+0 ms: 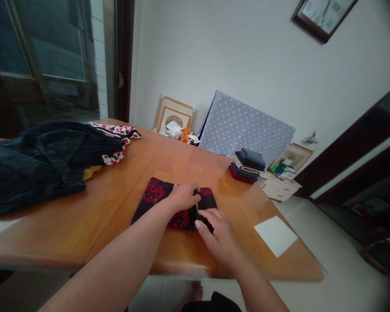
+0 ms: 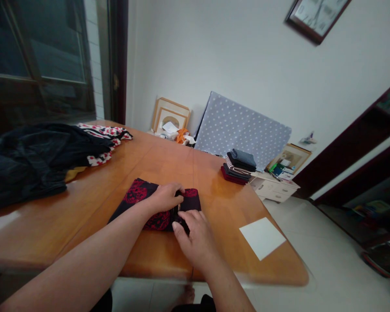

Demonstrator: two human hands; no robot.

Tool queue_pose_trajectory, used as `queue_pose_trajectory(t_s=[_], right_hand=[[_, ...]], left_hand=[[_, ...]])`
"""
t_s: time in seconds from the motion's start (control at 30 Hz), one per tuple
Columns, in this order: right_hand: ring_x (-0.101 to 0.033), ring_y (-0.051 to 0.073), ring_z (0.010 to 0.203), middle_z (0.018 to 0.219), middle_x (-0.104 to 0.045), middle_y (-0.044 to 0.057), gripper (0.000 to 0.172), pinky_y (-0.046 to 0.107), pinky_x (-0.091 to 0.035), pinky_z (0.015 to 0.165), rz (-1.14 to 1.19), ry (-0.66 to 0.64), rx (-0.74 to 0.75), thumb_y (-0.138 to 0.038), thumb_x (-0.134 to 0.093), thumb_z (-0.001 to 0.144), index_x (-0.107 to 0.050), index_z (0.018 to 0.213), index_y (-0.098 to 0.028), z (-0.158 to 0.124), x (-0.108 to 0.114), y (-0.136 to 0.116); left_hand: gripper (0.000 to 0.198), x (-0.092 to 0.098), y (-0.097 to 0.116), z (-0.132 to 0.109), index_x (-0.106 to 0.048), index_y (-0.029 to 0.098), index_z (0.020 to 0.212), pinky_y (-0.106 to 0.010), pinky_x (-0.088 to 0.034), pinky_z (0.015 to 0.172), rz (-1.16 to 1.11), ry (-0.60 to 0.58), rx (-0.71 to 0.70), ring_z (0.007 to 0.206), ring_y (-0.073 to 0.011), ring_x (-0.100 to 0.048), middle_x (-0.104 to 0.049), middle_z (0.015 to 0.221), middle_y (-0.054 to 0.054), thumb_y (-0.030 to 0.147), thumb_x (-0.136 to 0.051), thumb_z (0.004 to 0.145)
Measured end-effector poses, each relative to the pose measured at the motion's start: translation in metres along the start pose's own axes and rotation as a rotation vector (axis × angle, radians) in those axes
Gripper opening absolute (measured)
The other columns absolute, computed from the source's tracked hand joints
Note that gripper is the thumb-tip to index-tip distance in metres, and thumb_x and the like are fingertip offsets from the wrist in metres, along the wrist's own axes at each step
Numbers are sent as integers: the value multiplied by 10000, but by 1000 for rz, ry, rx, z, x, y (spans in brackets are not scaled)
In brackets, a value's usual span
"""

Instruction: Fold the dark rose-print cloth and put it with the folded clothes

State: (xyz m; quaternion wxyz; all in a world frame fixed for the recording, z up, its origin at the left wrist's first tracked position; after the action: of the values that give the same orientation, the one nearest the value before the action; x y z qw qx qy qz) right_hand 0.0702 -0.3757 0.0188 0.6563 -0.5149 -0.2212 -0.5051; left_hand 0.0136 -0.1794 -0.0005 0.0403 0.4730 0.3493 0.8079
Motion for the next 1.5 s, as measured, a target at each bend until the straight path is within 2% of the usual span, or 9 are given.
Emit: queue_pose_trajectory(t_s=[0.17,0.3,0.43,0.53,0.67,0.73,0.93,1.23,1.5], right_hand=[[-656,204,994,1084,-712,62,302,343,-517,887,172,177,-91,-350,-468,974,-683,1156,-241,3,13,19],[-658,213,1011,1084,-716,71,290,353,-517,904,96,241,-79,-301,-476,950,-696,1125,-226,16,17,32],[-642,211,1088,1163,-705,76,341,358,-494,979,-30,157,-2,-232,-456,927,-688,1177,-214,37,10,35],[-589,224,1219,1292,-654,113,406,383,-442,1071,-121,53,-19,-206,-428,922,-661,1253,-166,52,-1,35],[-407,262,1409,1484,-479,160,499,466,-298,1178,-217,-152,-46,-248,-360,968,-521,1416,-98,61,-16,31],[-309,273,1461,1539,-394,159,536,498,-236,1200,-243,-207,-57,-305,-319,999,-434,1478,-93,61,-21,28],[-139,268,1511,1612,-250,81,589,514,-152,1218,-252,-231,-125,-451,-252,1027,-315,1547,-180,55,-30,28],[-152,273,1511,1607,-282,67,657,528,-114,1217,-294,-251,-143,-582,-238,1005,-302,1552,-224,53,-36,27],[-155,282,1510,1603,-296,83,677,536,-120,1212,-342,-290,-141,-592,-248,1002,-278,1559,-208,55,-38,24]], left_hand=[[207,-3,-5,2,-693,258,933,-326,-468,845,-25,-7,-10,951,-235,-646,-722,992,-25,243,-603,748],[198,-5,-7,4,-694,249,915,-321,-474,843,-69,1,4,938,-236,-650,-724,972,-30,225,-615,735],[224,-8,-12,7,-682,232,953,-303,-488,816,-152,10,47,910,-225,-664,-732,961,-44,195,-594,751],[251,-10,-16,11,-656,202,1015,-296,-495,814,-236,33,105,909,-214,-674,-738,987,-70,181,-553,786],[295,-11,-20,14,-614,167,1106,-306,-497,853,-356,94,210,949,-212,-677,-739,1018,-100,192,-507,832],[309,-10,-20,14,-600,163,1128,-305,-500,853,-421,122,261,947,-209,-679,-740,1003,-98,199,-500,839],[305,1,-15,12,-560,163,1127,-291,-514,837,-626,208,378,916,-184,-679,-724,964,-78,206,-514,829],[161,13,-12,9,-514,192,1013,-287,-533,785,-797,306,467,922,-161,-686,-704,1044,-93,195,-400,900],[212,10,-16,10,-528,182,1052,-289,-520,829,-714,287,418,961,-157,-680,-709,1054,-92,218,-353,936]])
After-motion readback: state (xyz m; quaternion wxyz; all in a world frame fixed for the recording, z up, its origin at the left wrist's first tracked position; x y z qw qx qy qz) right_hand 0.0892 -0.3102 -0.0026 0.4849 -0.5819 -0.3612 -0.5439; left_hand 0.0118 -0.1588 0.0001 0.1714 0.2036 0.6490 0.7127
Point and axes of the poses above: each hand's wrist, its own z-axis towards the middle knuckle, its own x-axis out of the back of the hand, y = z × x, the point moved 1 cm from there along z, towards the middle knuckle
